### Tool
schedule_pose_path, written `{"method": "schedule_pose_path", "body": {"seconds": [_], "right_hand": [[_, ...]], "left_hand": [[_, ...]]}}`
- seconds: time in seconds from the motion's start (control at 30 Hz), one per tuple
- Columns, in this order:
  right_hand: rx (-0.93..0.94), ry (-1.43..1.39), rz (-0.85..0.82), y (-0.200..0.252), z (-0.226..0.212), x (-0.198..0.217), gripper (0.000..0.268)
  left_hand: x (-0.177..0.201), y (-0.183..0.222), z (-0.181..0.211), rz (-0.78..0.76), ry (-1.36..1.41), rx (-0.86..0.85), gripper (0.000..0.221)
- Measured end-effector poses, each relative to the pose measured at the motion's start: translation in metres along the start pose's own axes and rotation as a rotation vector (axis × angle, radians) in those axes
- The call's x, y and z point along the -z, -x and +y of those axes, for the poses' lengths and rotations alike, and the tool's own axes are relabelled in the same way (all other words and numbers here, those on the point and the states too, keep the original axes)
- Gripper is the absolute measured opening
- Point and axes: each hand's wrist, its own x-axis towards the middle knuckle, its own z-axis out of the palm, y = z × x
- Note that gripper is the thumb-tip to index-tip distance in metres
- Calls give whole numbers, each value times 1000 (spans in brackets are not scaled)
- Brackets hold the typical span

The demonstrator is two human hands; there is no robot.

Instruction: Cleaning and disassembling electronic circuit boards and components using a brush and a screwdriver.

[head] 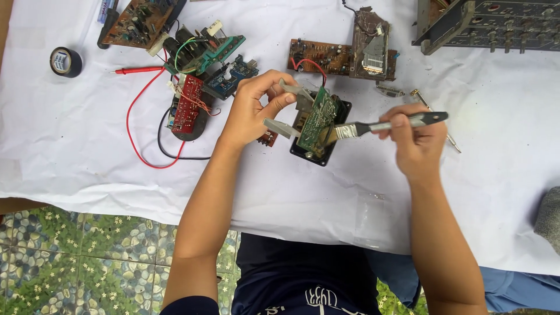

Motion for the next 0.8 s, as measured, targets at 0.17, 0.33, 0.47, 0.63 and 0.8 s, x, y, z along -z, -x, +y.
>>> {"method": "schedule_pose_path", "body": {"seconds": [0.17, 0.33, 0.47, 0.63, 0.8], "right_hand": [[-46, -104, 48, 1, 7, -8, 28], [-95, -193, 147, 2, 17, 1, 28], [-81, -92, 159, -2, 19, 8, 27], [67, -45, 515, -9, 29, 36, 31], [33, -178, 293, -5, 37, 24, 27]], "left_hand": [[0, 2, -1, 43, -26, -35, 8], [3, 3, -3, 56, -46, -59, 7], [6, 1, 5, 17, -70, -87, 8], [4, 1, 20, 19, -97, -96, 10], [7, -1, 20, 52, -60, -117, 6]]}}
